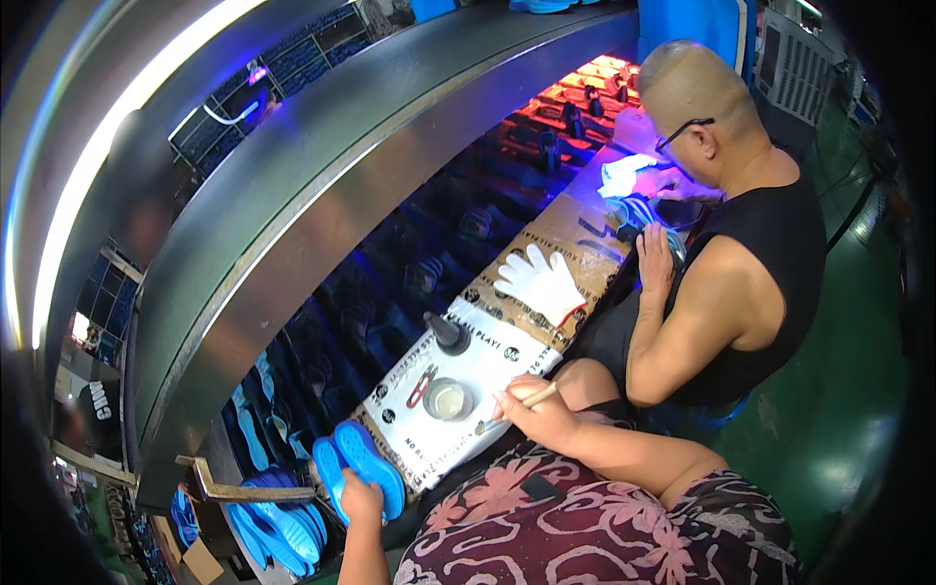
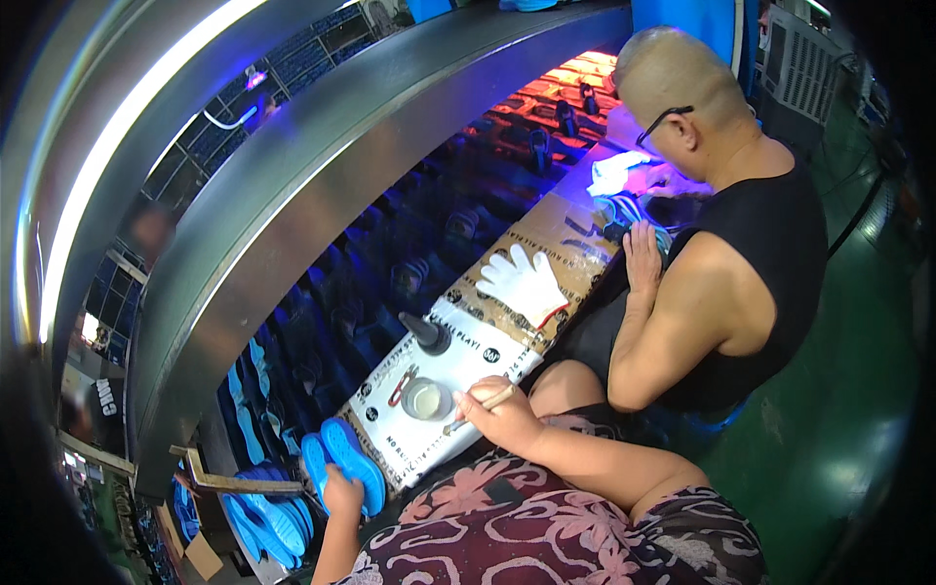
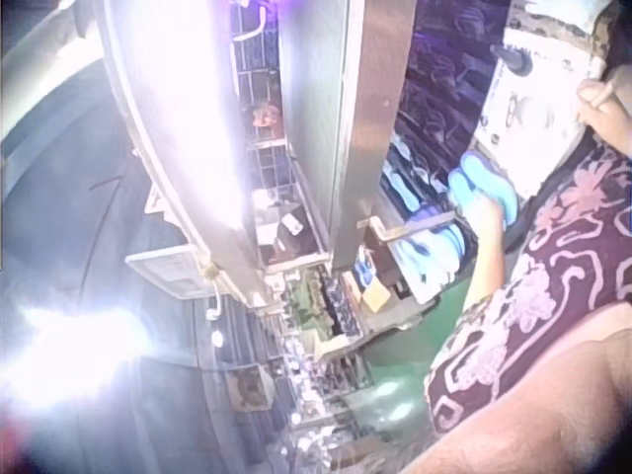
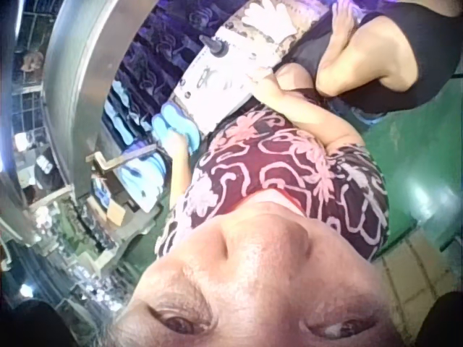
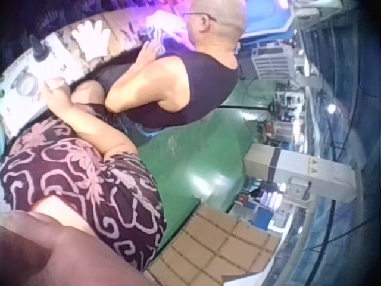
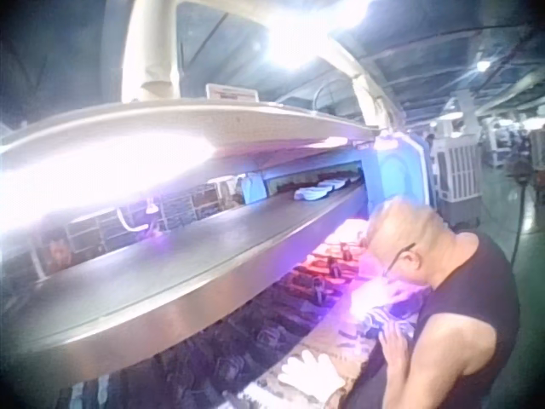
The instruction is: The person applies adhesive to shoe soles by dipping a brush into a dish, spreading the liquid onto the soles, and placing them onto an overhead conveyor belt.
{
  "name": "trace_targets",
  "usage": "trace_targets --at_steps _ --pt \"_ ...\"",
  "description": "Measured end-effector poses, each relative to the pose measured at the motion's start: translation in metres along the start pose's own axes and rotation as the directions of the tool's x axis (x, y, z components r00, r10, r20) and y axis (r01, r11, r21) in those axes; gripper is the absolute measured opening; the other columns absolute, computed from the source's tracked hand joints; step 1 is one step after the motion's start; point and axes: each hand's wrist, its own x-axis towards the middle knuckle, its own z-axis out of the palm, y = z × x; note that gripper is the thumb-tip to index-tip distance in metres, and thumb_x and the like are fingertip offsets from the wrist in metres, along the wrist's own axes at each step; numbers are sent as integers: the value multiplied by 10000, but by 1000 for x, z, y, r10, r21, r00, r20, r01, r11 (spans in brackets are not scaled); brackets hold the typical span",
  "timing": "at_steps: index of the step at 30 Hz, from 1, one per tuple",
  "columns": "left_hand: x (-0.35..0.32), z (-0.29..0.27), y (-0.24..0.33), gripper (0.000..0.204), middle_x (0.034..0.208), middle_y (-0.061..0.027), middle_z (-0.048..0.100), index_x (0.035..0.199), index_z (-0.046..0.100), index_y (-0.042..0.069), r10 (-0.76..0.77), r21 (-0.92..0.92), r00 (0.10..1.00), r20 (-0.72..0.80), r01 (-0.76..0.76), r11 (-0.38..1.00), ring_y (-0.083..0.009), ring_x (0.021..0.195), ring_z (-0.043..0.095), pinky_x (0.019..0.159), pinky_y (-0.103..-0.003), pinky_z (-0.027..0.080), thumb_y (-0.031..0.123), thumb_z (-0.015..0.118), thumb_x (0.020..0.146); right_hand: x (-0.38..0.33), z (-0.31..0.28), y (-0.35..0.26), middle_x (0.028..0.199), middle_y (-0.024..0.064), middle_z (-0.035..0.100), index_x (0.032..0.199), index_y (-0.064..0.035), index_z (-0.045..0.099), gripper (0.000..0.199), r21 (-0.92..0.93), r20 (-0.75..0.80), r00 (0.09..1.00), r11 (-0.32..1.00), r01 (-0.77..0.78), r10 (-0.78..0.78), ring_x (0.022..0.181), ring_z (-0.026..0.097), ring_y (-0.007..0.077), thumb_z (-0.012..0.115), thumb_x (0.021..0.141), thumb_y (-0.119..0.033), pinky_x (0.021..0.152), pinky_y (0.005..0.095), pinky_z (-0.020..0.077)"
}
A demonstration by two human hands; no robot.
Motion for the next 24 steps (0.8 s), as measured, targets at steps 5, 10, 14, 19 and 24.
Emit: trace_targets --at_steps 5,10,14,19,24 --pt "15 -5 -8 388 869 -206 656 1026 545 28 -90 6 996 -12 90 996 -386 798 639 705 -474 504 199 659 697 -9 5 -2 646 96 634 674 19 626 311 36 -51 985 986 -162 164 630 619 167 543 926 -144 585 298 477" --pt "15 -11 -11 784 957 -214 651 1421 322 66 147 -66 978 146 -139 988 -406 828 629 732 -477 509 228 612 711 -8 9 0 641 18 594 716 -25 665 311 59 -101 878 883 -465 468 592 525 86 545 940 -204 569 251 440" --pt "4 -4 -12 416 917 -280 625 1149 431 10 58 -311 998 34 -45 950 -434 815 621 707 -504 476 151 569 783 16 17 2 676 39 623 743 -18 671 317 -10 -83 962 965 -261 259 638 556 99 556 940 -237 609 255 449" --pt "-18 -9 -14 431 929 -99 631 1214 456 -21 58 -842 844 532 535 -61 -215 795 647 628 -309 524 95 576 816 53 48 23 669 111 623 703 -6 654 256 -254 100 995 966 44 -19 650 591 242 602 872 -192 633 340 451" --pt "-41 -21 -3 369 1025 -112 614 1163 497 -45 209 -634 708 675 701 -327 -198 818 641 657 -314 564 59 602 825 66 76 55 657 86 611 684 -47 661 225 -412 271 961 896 163 -50 660 573 278 651 816 -229 670 373 439"
